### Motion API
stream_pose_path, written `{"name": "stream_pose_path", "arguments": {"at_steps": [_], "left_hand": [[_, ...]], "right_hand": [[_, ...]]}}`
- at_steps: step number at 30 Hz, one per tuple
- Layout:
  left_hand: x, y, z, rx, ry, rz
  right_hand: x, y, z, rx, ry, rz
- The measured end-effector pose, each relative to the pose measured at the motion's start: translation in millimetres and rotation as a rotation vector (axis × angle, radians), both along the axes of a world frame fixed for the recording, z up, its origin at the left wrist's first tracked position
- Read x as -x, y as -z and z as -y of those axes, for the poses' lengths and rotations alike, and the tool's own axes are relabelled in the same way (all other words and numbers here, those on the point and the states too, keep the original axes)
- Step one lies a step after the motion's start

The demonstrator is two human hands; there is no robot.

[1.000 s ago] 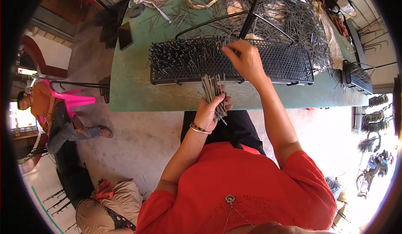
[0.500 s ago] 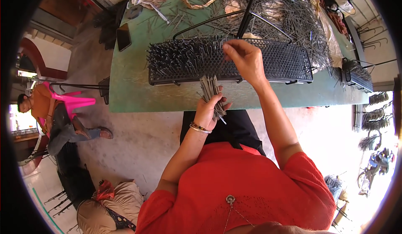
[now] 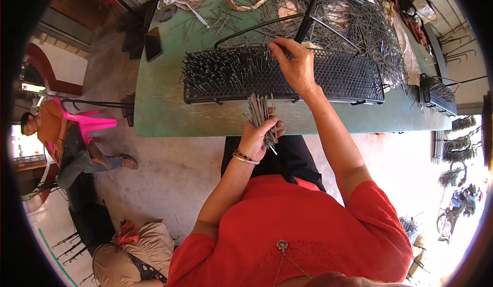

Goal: Insert metal bristles into a brush base at a workbench.

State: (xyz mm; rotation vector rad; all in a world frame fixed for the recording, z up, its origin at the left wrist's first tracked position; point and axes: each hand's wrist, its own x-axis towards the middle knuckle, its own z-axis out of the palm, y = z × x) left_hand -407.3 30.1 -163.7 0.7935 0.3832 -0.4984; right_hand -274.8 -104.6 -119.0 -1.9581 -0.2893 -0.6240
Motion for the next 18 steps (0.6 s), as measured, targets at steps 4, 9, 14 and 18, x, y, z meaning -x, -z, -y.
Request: {"name": "stream_pose_path", "arguments": {"at_steps": [4, 9, 14, 18], "left_hand": [[0.0, 1.5, 0.1, 0.005, 0.003, 0.002], [0.1, 2.4, -0.3, -0.004, 0.006, 0.000], [0.3, 2.2, 0.0, -0.004, 0.001, 0.001], [0.7, 2.6, -0.6, -0.009, 0.004, -0.003]], "right_hand": [[2.5, 6.5, 0.8, 0.049, -0.005, 0.005], [3.9, 6.6, -0.2, 0.181, -0.003, 0.126], [4.1, 5.9, 1.0, 0.333, 0.019, 0.201], [6.8, 5.1, 0.1, 0.352, 0.047, 0.192]]}}
